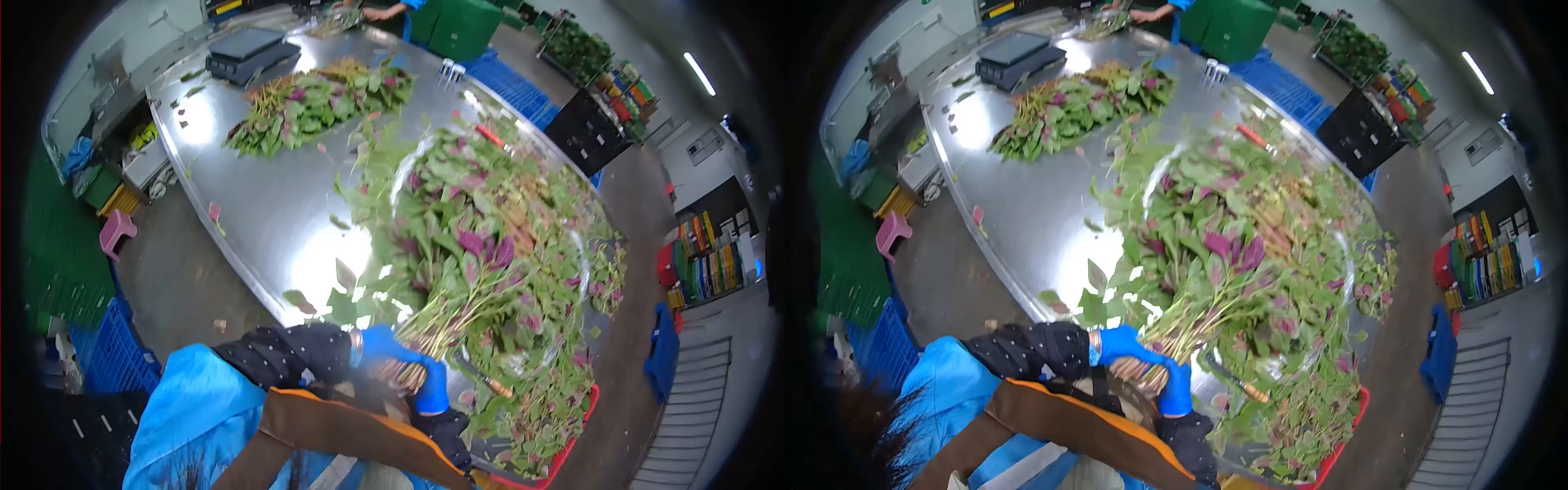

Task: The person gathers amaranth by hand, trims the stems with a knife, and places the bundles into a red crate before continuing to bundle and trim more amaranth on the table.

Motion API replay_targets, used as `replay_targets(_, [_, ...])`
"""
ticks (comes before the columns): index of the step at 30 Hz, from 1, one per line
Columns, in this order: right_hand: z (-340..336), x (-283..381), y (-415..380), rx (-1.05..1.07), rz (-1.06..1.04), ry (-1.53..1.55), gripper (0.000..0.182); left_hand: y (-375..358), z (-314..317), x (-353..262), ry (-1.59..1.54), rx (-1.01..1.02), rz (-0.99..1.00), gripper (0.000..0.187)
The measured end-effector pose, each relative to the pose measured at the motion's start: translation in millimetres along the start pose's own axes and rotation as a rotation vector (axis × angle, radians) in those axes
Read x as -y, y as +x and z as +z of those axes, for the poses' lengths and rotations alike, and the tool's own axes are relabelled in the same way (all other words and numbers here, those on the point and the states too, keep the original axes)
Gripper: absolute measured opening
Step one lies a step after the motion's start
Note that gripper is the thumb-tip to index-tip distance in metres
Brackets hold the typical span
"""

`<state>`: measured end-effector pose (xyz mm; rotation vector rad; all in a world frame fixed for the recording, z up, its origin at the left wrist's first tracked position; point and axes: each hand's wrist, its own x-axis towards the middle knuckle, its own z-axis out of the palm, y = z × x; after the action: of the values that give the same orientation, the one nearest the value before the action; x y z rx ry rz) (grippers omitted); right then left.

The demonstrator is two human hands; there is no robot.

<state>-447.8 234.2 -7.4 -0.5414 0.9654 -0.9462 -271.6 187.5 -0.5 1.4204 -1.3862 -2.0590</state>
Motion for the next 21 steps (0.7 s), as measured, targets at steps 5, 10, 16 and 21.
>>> replay_targets(5, [12, 7, -12, -0.104, -0.066, -0.065, 0.017, -12, 2, -5, -0.026, -0.101, 0.126, 0.038])
replay_targets(10, [30, 31, -21, -0.191, 0.115, -0.08, 0.014, -22, -15, -38, 0.021, 0.089, -0.138, 0.025])
replay_targets(16, [-15, 153, -90, -0.029, -0.192, -0.137, 0.015, -122, -97, -155, -0.554, 0.384, 0.062, 0.021])
replay_targets(21, [-42, 163, -83, -0.212, -0.383, -0.473, 0.021, -99, -122, -112, -0.795, 0.145, 0.324, 0.029])
